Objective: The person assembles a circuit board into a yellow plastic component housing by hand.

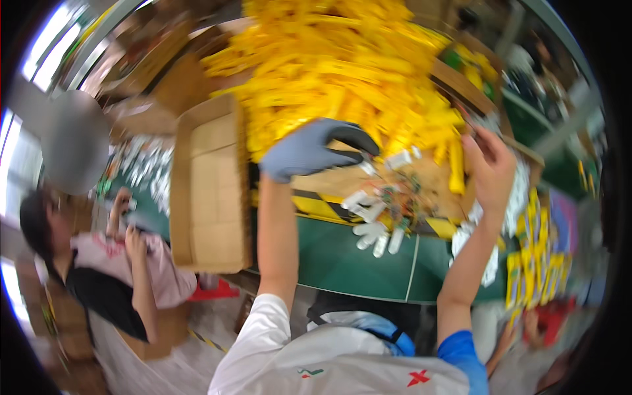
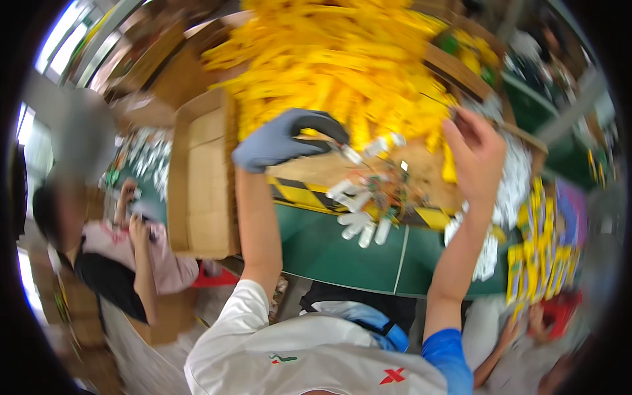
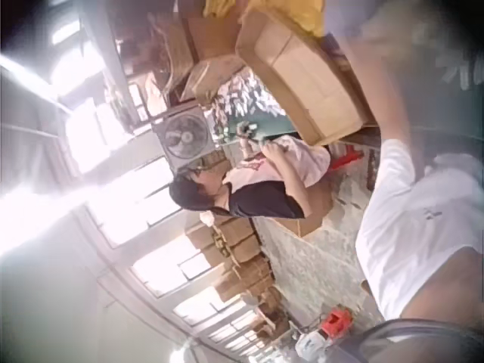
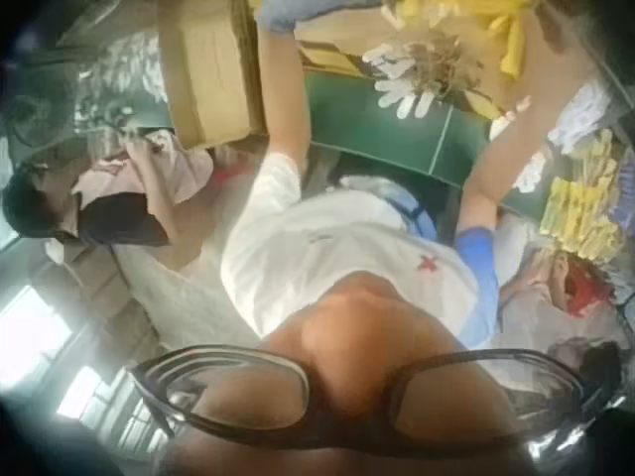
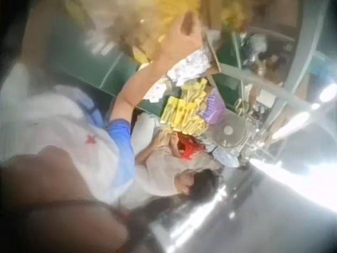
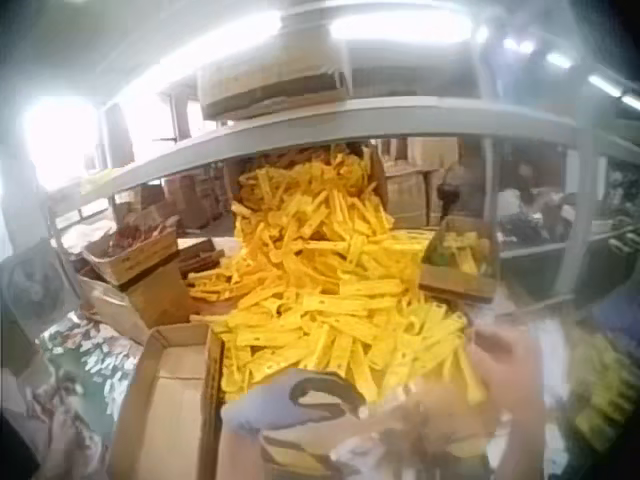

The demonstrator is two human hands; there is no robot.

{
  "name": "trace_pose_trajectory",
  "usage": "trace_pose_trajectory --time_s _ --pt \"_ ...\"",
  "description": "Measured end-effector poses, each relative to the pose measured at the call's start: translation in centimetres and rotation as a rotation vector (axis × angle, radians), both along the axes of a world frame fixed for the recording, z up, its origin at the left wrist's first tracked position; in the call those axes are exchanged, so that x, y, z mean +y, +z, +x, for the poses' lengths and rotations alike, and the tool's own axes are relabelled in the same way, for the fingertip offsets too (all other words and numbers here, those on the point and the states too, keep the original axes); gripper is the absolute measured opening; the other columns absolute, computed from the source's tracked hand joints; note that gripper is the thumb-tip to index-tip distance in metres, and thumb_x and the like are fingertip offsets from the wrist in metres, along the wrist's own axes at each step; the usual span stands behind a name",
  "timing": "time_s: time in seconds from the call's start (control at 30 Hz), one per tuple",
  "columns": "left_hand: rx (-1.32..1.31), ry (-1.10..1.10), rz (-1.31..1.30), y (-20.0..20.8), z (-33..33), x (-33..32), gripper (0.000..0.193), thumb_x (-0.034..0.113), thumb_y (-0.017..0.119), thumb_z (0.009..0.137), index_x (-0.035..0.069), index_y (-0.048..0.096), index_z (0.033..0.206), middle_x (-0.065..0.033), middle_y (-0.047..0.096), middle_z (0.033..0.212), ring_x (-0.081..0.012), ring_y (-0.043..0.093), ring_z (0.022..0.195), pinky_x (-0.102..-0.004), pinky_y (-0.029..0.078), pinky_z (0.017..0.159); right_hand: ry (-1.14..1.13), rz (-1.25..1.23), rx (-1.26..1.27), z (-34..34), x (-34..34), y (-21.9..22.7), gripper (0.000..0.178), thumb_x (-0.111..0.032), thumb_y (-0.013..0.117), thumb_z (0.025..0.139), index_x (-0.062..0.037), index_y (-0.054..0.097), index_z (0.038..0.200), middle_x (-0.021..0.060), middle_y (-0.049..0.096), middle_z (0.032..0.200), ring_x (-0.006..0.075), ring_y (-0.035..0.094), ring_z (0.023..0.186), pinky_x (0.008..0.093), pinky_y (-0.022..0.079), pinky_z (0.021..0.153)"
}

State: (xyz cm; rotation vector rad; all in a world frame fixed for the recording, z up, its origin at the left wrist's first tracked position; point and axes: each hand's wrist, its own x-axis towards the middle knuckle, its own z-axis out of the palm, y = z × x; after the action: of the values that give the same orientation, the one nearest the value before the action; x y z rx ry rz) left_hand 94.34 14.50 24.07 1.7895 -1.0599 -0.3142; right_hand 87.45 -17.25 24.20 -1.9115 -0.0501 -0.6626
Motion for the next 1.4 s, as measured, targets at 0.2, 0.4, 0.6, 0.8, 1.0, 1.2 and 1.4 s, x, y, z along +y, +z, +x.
trace_pose_trajectory --time_s 0.2,0.4,0.6,0.8,1.0,1.2,1.4 --pt "0.105 0.590 -0.866 -1.3 0.6 -4.9 0.030 0.008 0.060 0.093 -0.005 0.060 0.120 -0.0126 0.068 0.106 -0.0223 0.067 0.096 -0.0344 0.054 0.089 0.102 -0.157 0.225 -0.8 -2.2 2.1 0.035 -0.019 0.074 0.082 0.0068 0.068 0.105 0.0104 0.071 0.084 0.0133 0.065 0.073 0.0259 0.052 0.071" --pt "0.088 0.538 -0.741 -1.3 -0.7 -7.3 0.028 0.007 0.059 0.095 -0.005 0.060 0.120 -0.0137 0.066 0.110 -0.0235 0.068 0.093 -0.0354 0.054 0.089 0.150 -0.408 0.244 -0.9 -3.5 1.4 0.039 -0.023 0.067 0.079 0.0045 0.069 0.106 0.0181 0.072 0.083 0.0255 0.071 0.074 0.0322 0.055 0.071" --pt "0.009 0.595 -0.735 -0.7 -1.2 -5.3 0.029 0.008 0.059 0.095 -0.005 0.060 0.121 -0.0144 0.067 0.108 -0.0243 0.068 0.090 -0.0359 0.056 0.086 0.372 -0.474 0.271 -1.9 -1.6 1.2 0.051 -0.034 0.070 0.079 0.0021 0.066 0.115 0.0185 0.072 0.093 0.0294 0.070 0.085 0.0362 0.054 0.079" --pt "0.029 0.655 -0.782 0.2 -2.2 -5.8 0.031 0.010 0.058 0.096 -0.005 0.058 0.123 -0.0169 0.068 0.102 -0.0255 0.069 0.088 -0.0361 0.057 0.082 0.390 -0.282 0.045 2.2 3.6 -3.3 0.051 -0.033 0.070 0.087 -0.0014 0.060 0.126 0.0125 0.069 0.114 0.0232 0.065 0.106 0.0360 0.048 0.094" --pt "0.069 0.649 -0.837 0.0 -1.7 -5.7 0.031 0.008 0.058 0.096 -0.005 0.058 0.125 -0.0160 0.068 0.104 -0.0244 0.069 0.092 -0.0360 0.056 0.085 1.087 0.399 0.504 3.7 6.7 -6.2 0.028 -0.021 0.068 0.092 0.0042 0.065 0.105 0.0070 0.070 0.096 0.0109 0.063 0.085 0.0257 0.050 0.081" --pt "-0.149 0.951 -0.819 0.0 -1.4 -5.2 0.033 -0.009 0.060 0.086 -0.009 0.062 0.118 -0.0143 0.068 0.111 -0.0163 0.064 0.095 -0.0263 0.050 0.087 0.985 0.349 0.547 1.2 4.9 -1.1 0.033 -0.015 0.069 0.091 0.0026 0.056 0.115 0.0063 0.069 0.083 0.0096 0.063 0.076 0.0233 0.050 0.074" --pt "-0.198 0.994 -0.748 0.0 -1.8 -6.7 0.034 -0.013 0.060 0.082 -0.012 0.062 0.116 -0.0153 0.069 0.109 -0.0159 0.065 0.096 -0.0268 0.051 0.088 0.898 0.189 0.607 0.1 7.2 -1.6 0.036 -0.006 0.075 0.084 -0.0010 0.053 0.112 0.0073 0.071 0.083 0.0065 0.065 0.077 0.0200 0.048 0.068"
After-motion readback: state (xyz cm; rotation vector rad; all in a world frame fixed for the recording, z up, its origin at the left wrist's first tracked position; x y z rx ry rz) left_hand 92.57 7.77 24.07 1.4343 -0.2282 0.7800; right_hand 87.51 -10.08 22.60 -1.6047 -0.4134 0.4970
